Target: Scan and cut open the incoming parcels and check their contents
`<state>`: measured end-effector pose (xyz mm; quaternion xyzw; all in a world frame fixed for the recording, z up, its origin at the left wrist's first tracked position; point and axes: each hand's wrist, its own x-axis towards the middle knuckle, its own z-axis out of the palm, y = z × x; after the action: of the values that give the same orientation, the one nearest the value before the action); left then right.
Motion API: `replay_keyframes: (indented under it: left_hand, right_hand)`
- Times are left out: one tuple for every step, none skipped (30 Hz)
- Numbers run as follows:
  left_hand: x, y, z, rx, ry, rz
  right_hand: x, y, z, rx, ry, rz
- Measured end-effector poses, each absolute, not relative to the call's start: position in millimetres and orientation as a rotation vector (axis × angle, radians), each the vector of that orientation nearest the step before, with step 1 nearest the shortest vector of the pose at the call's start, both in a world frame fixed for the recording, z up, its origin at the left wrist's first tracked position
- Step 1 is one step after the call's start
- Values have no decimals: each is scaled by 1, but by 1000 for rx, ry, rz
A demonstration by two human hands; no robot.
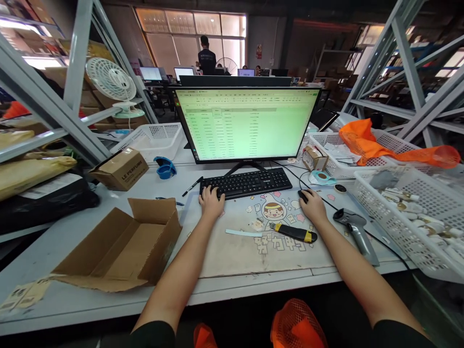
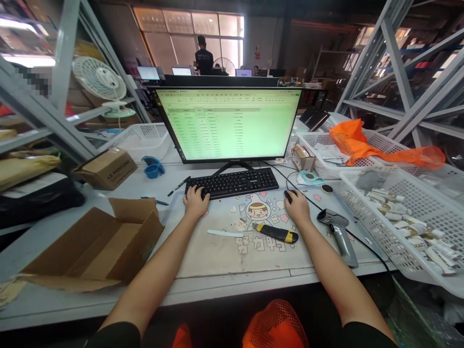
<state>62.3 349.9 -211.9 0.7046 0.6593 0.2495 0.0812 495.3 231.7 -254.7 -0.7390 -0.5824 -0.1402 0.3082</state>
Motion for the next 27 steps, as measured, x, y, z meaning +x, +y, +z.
replay_keyframes:
  left_hand:
    - [62, 350, -212, 2109, 1970, 746]
    - [62, 350, -212, 2111, 1970, 745]
    - [62, 350, -212, 2112, 1971, 745]
    - [62, 350, -212, 2113, 1972, 744]
    - [62, 350, -212, 2113, 1973, 743]
    - [62, 350, -212, 2112, 1974, 742]
    - [62, 349, -212, 2110, 1975, 741]
    - [62, 349, -211, 2110, 1976, 740]
    - [62, 349, -211, 2109, 1975, 739]
    - [62, 349, -211, 2108, 1975, 739]
    - [62, 349, -211, 2108, 1976, 739]
    - [62, 349, -211, 2107, 1976, 739]
    - [62, 349, -210, 2106, 1976, 739]
    - [62, 349, -210, 2106, 1977, 739]
    - [62, 349, -210, 2106, 1977, 738]
    - [62, 349, -210, 2107, 1977, 738]
    - [62, 349, -210, 2108, 1977, 737]
    - [62, 349, -210, 2110, 1977, 737]
    - [62, 349, -211, 2111, 1978, 737]
    - [62, 349, -211, 2113, 1979, 738]
    - [62, 349, -211, 2114, 1980, 738]
    - [62, 349, -211, 2116, 1981, 739]
    - [62, 349, -212, 2118, 1981, 740]
    - [62, 349, -212, 2121, 1982, 740]
    - [63, 349, -212, 2123, 1983, 741]
    - [63, 349, -212, 2125, 1985, 741]
    - [63, 349, -212, 2126, 1988, 741]
  right_hand:
    - [495, 232, -255, -1958, -1538, -371]
    - [495, 232, -255, -1961, -1535, -371]
    - [495, 232, -255, -1964, -1533, -371]
    - [495, 231, -254, -1967, -1531, -371]
    - [495, 231, -254, -1969, -1530, -370]
    - [495, 231, -253, -1971, -1528, -370]
    - [495, 230, -253, -1972, -1527, -371]
    - [495, 230, -252, -1971, -1526, -372]
    - [494, 229, -251, -1971, -1524, -374]
    - [494, 229, -251, -1971, -1522, -376]
    - [494, 229, -251, -1972, -1520, -377]
    - [494, 229, -251, -1975, -1518, -376]
    - [494, 229, -251, -1980, -1518, -374]
    - [494, 229, -251, -1985, -1518, -370]
    - [494, 229, -251, -1990, -1518, -367]
    - [494, 230, -252, -1995, -1519, -363]
    - [494, 230, -252, -1998, -1520, -361]
    - [494, 230, -252, -1999, -1522, -359]
    - [494, 230, -252, -2000, -1525, -357]
    - [495, 230, -252, -1998, -1529, -356]
    - [495, 230, -252, -1995, -1533, -355]
    - [495, 230, -252, -1991, -1537, -355]
    - [495, 230, -252, -1987, -1540, -356]
    - [495, 230, -253, -1982, -1543, -357]
    - [495, 230, -253, -1977, -1546, -358]
    - [496, 230, -253, -1973, -1548, -360]
    - [496, 230, -254, -1969, -1551, -361]
